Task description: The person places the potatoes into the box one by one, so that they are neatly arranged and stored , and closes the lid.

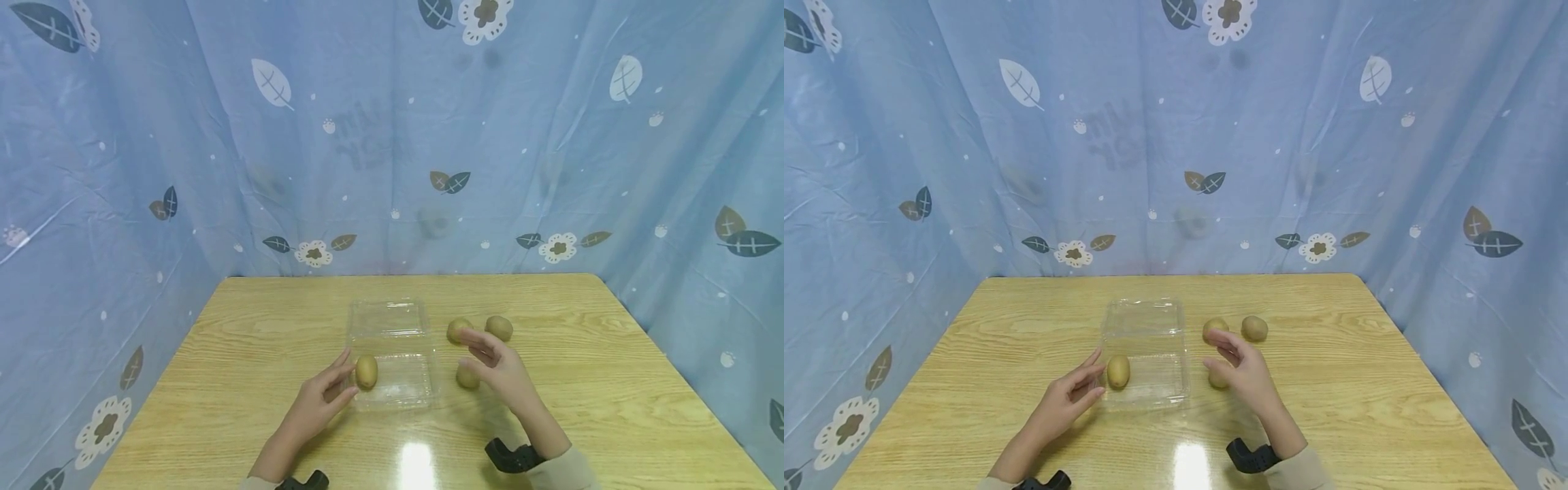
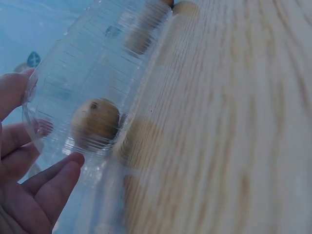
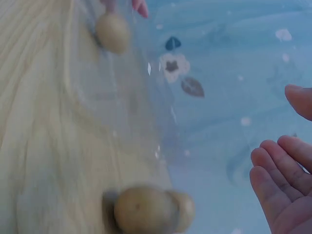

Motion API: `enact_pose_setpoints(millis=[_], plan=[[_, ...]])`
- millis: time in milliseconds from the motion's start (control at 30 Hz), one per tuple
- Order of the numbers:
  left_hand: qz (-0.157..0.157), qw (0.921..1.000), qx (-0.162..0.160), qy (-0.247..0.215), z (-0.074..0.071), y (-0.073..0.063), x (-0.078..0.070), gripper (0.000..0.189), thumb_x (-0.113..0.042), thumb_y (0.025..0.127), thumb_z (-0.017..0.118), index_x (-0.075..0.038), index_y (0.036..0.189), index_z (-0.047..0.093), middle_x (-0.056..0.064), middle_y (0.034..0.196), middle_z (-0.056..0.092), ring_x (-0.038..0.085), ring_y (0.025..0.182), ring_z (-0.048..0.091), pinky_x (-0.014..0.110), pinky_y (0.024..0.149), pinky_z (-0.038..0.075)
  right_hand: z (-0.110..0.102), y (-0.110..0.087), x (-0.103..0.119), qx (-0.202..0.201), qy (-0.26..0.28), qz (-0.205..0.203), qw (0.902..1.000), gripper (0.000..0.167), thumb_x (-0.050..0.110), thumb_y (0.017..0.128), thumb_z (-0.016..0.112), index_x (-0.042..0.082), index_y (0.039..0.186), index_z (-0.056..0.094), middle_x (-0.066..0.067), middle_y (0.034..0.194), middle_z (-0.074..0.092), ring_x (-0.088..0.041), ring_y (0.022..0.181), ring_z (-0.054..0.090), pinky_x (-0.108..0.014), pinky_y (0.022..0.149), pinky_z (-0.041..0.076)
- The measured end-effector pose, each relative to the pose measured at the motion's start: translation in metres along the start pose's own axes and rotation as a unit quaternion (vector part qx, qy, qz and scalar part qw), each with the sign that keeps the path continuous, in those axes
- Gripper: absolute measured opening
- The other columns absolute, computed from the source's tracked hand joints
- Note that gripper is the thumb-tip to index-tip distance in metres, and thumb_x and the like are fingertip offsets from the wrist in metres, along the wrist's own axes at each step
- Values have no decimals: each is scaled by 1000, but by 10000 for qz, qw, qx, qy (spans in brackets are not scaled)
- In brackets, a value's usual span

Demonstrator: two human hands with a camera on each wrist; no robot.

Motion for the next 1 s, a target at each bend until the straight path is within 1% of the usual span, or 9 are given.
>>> enact_pose_setpoints(millis=[100,167,267,433,500,567,633,800,1000], plan=[[-24,10000,-31,35,-1,-1,0,45,-30,92,63,-2,127,57,7,151,33,29,129,47,34,100,48,-10,-6,-3,-166,-61,-29,9998,45,6,88,66,-7,128,50,-26,132,52,-4,118,55,-12,100,45],[-28,10000,-52,18,-2,-1,0,45,-30,92,63,-2,127,57,7,151,34,29,128,47,34,99,49,-17,-9,-5,-271,-123,-36,9995,45,7,88,66,-5,129,51,-21,131,54,0,117,54,-12,100,45],[18,10000,-45,-32,-2,0,0,45,-29,92,62,-1,127,57,9,151,34,30,129,46,34,99,49,-27,-14,-8,-406,-239,-52,9989,44,7,89,65,-4,129,51,-16,131,55,1,117,54,-11,99,45],[148,9999,0,3,0,1,0,45,-28,93,62,0,127,56,12,151,34,34,130,44,36,100,48,-44,-29,-17,-635,-506,55,9967,45,7,91,63,-5,132,48,-24,131,52,8,115,51,-6,98,42],[188,9998,-4,30,0,0,0,44,-28,93,62,0,127,56,12,151,34,34,129,45,36,100,48,-51,-36,-23,-749,-625,175,9951,46,9,91,63,-6,132,47,-20,130,53,10,114,50,-4,97,41],[252,9997,-17,55,0,0,0,44,-27,93,62,1,127,56,14,150,34,34,129,45,36,99,48,-56,-41,-28,-849,-691,357,9933,48,11,92,63,-5,134,46,-10,130,54,11,114,49,-2,97,40],[329,9994,-31,71,0,0,0,44,-26,93,61,2,126,56,15,150,34,34,129,45,37,99,48,-60,-46,-32,-929,-694,483,9921,50,12,92,63,-5,134,44,-7,131,53,12,114,48,-1,96,39],[365,9993,-62,82,0,0,-1,43,-25,93,61,2,126,56,14,150,34,34,129,45,37,99,48,-65,-52,-40,-934,-568,669,9918,53,12,92,62,-8,136,40,-25,138,46,16,113,46,1,96,37],[160,9999,-51,0,1,0,-1,43,-25,92,62,1,126,57,12,151,34,33,129,45,36,100,48,-66,-55,-50,-826,-586,982,9900,57,17,92,63,-6,138,39,-27,140,43,19,111,43,3,94,35]])
Point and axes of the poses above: each hand's wrist, its own y-axis towards the middle knuckle, its own z-axis out of the palm, x = y × z, the point moved 7 cm from there along y, towards the middle knuckle
